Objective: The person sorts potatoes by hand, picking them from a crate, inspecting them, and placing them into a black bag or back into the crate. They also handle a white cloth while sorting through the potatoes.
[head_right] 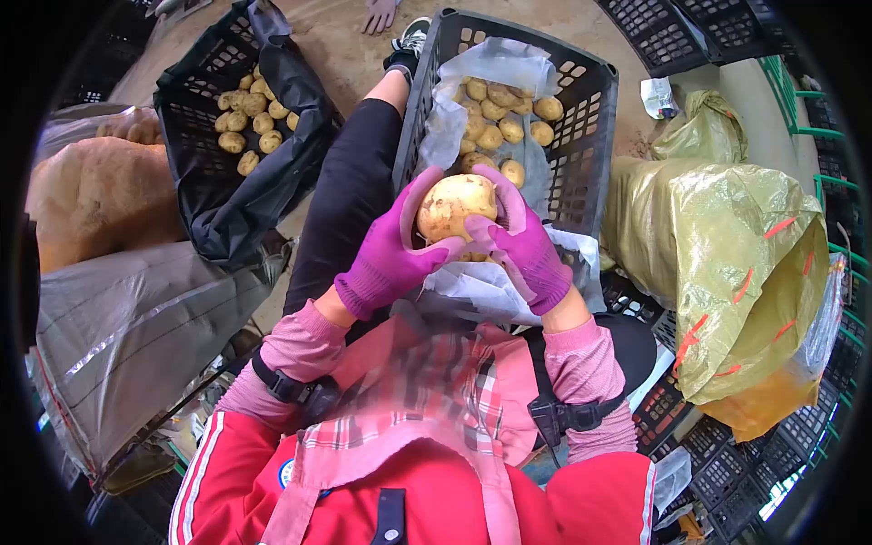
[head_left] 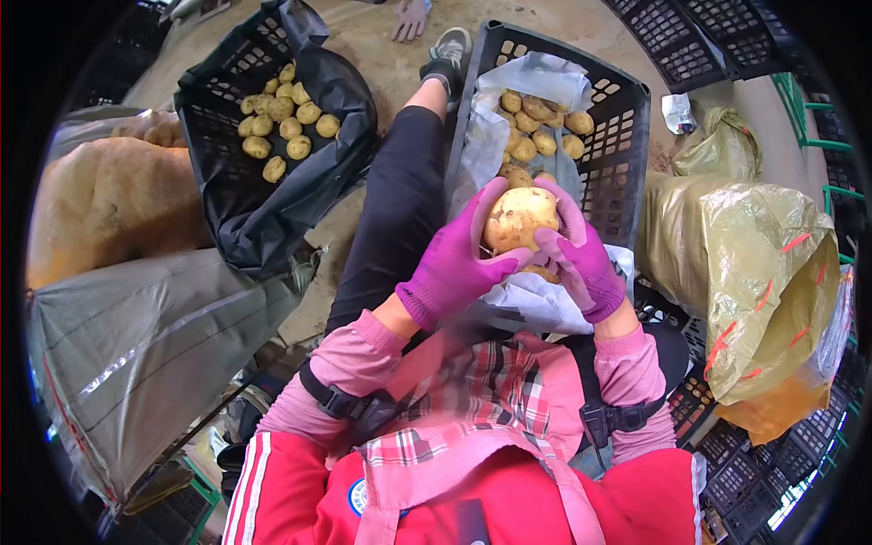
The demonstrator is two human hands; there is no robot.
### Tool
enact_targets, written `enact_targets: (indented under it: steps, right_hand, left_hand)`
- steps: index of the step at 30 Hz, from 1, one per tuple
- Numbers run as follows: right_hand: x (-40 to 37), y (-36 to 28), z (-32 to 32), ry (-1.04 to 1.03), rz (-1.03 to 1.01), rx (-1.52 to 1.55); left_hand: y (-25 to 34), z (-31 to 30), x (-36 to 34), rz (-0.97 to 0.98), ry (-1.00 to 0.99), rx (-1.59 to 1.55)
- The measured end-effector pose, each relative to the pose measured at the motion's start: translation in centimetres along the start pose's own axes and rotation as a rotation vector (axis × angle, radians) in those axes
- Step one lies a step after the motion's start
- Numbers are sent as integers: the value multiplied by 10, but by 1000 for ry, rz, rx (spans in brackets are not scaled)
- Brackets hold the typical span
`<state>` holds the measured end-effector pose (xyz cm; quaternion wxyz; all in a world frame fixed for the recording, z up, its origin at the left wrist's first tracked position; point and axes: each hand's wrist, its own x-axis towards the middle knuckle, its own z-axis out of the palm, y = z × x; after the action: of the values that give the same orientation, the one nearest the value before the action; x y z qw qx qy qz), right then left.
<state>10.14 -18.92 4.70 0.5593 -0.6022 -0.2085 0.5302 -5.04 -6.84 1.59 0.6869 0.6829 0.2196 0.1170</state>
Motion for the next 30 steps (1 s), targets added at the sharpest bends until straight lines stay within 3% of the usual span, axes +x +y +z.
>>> enact_targets:
  steps: [3,6,8,10,13,15,16,18,19,21,23,25,26,28,29,30]
  right_hand:
    - [6,12,-7,-36,-8,51]
    - [7,16,-8,-55,6,165]
    - [8,24,-9,-64,-3,236]
    - [8,28,-6,-47,1,282]
    - [8,23,-4,3,60,320]
    - [14,34,-13,41,-162,-69]
    - [11,33,-11,57,-165,-100]
    - [12,45,-8,98,-269,-163]
    - [13,53,-10,107,-363,-197]
    - [-7,30,2,181,-320,-230]
    - [-34,14,-1,455,-463,-321]
    - [-69,-18,-6,693,-538,-406]
    - [-96,-36,-24,851,-798,-604]
    - [-164,-91,-50,1245,-978,-832]
    - [-193,-111,-82,1390,-1157,-801]
    - [-228,-146,-109,1571,-1284,-1150]
  left_hand:
    - [-8,8,1,74,96,256]
    - [-7,10,4,54,133,235]
    - [9,4,7,-177,126,55]
    - [5,4,11,-230,174,-135]
    - [-15,1,21,13,155,-55]
    - [-9,8,18,-104,90,-142]
    - [6,9,18,-121,47,2]
    - [3,4,19,-240,-4,-213]
    - [-11,-1,23,-130,15,-58]
    - [-17,-8,25,68,-65,375]
    - [-3,-1,24,-354,-19,-151]
    - [-14,0,23,-307,-85,-284]
    - [-18,-1,20,-270,-110,-270]
    - [-16,1,16,-277,-107,-270]
    - [-15,2,15,-281,-107,-272]
    - [-17,0,16,-287,-121,-284]
